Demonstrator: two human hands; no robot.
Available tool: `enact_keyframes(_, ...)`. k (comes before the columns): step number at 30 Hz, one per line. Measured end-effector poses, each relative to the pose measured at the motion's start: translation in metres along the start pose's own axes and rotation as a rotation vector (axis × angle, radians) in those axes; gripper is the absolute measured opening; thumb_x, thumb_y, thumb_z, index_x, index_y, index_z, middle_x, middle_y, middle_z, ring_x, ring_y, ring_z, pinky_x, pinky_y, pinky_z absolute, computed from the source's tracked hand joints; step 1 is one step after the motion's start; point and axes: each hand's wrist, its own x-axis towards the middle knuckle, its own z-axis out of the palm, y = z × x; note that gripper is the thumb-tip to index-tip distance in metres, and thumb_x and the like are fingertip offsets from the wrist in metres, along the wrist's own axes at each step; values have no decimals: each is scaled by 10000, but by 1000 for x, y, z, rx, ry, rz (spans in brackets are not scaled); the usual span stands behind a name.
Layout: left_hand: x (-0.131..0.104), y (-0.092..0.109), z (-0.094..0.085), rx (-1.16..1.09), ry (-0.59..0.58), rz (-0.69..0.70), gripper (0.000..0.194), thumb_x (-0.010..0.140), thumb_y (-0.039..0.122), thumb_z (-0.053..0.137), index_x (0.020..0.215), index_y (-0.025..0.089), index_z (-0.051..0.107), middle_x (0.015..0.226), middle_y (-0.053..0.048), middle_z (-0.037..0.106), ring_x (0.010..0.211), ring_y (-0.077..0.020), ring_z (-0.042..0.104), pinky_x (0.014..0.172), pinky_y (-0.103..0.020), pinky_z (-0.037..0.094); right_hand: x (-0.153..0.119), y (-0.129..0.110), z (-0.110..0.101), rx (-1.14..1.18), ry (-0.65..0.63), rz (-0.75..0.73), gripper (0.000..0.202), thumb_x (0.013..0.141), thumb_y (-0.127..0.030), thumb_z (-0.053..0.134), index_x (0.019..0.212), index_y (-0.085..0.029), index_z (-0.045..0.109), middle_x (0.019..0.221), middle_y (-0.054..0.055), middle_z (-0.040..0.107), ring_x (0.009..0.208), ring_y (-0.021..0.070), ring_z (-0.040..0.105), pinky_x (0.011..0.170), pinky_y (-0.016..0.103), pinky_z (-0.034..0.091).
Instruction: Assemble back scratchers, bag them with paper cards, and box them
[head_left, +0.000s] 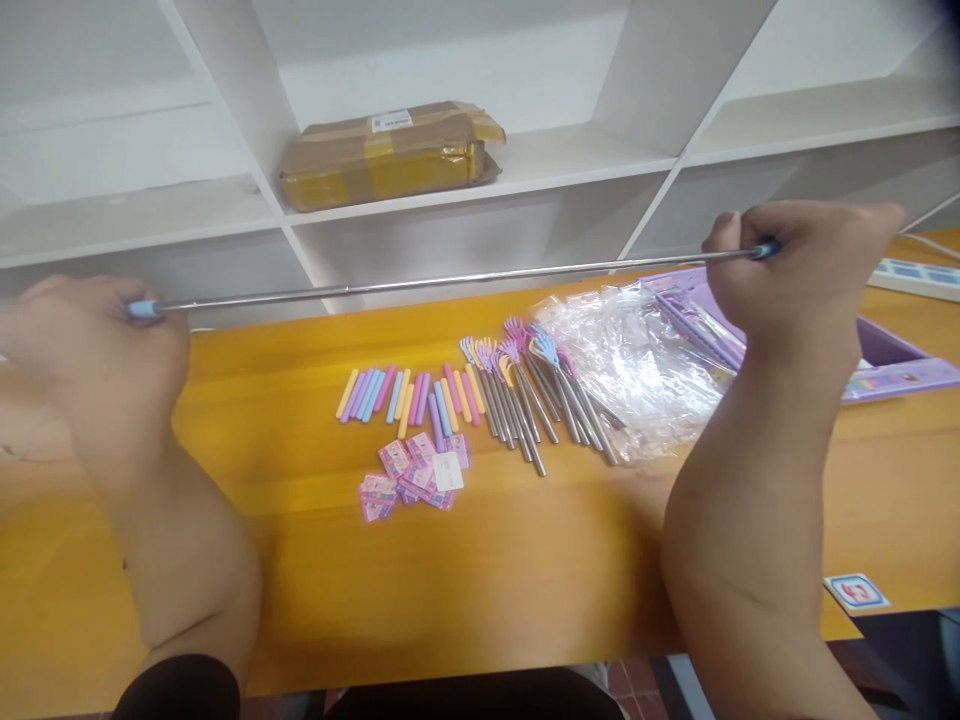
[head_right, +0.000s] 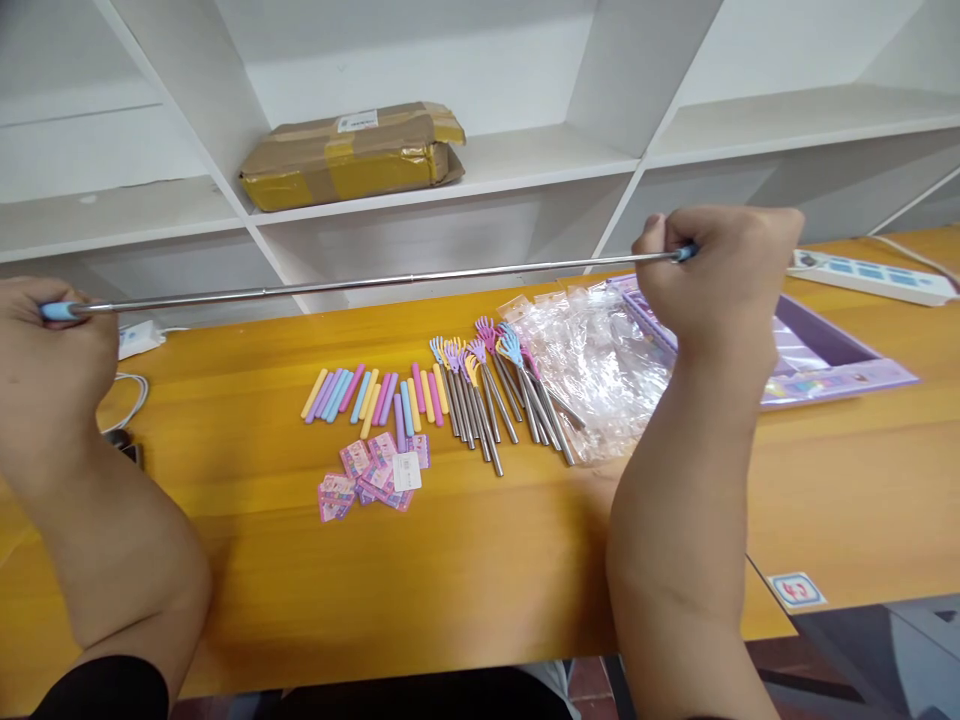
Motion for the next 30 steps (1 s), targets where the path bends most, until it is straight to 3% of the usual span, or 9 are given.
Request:
enact_keyframes(3,-2,5,-6,111,-1,86,262,720,160,665,610,156,426,615,25,159,626,-123,168,666,-339,72,7,-9,-1,7,-64,-20,554,847,-226,665,538,-274,207,517,-56,195,553,133,145,656,403,280)
enact_keyframes(6,-13,32,-4,162,-56,111,164,783,165,640,688,177,507,632,20,240,658,-145,179,654,-336,101,-2,-37,-2,96,-98,-121,455,863,-267,633,543,-277,310,507,-10,375,537,131,296,654,376,321)
enact_keyframes(9,-40,83,15,217,-194,97,111,756,90,608,713,189,579,660,-19,414,674,-182,279,626,-333,149,-42,-99,-1,269,-188,-355,208,893,-256,564,688,-229,585,692,67,651,672,166,548,709,332,374)
enact_keyframes(12,-74,130,41,158,-424,236,175,816,48,552,749,191,628,742,-90,595,737,-247,490,602,-348,180,-99,-173,2,330,-456,-539,224,940,-198,513,842,-197,714,776,74,726,731,187,617,672,302,330)
enact_keyframes(15,-95,148,55,117,-543,374,249,893,32,501,772,203,637,782,-108,651,835,-288,581,576,-358,209,-134,-215,4,299,-660,-586,274,1012,-224,490,963,-177,755,816,89,748,700,191,618,623,309,246)
enact_keyframes(24,-94,142,58,82,-610,449,200,982,117,500,864,207,634,873,-98,687,912,-289,603,585,-377,242,-123,-204,-3,244,-702,-596,344,1034,-230,443,960,-165,773,718,60,696,598,163,523,604,315,186)
enact_keyframes(30,-95,141,58,-64,-360,582,150,955,192,569,812,210,609,782,-79,625,797,-266,549,583,-384,259,-120,-199,2,257,-638,-607,303,1014,-272,483,936,-176,760,764,63,705,635,173,516,606,317,168)
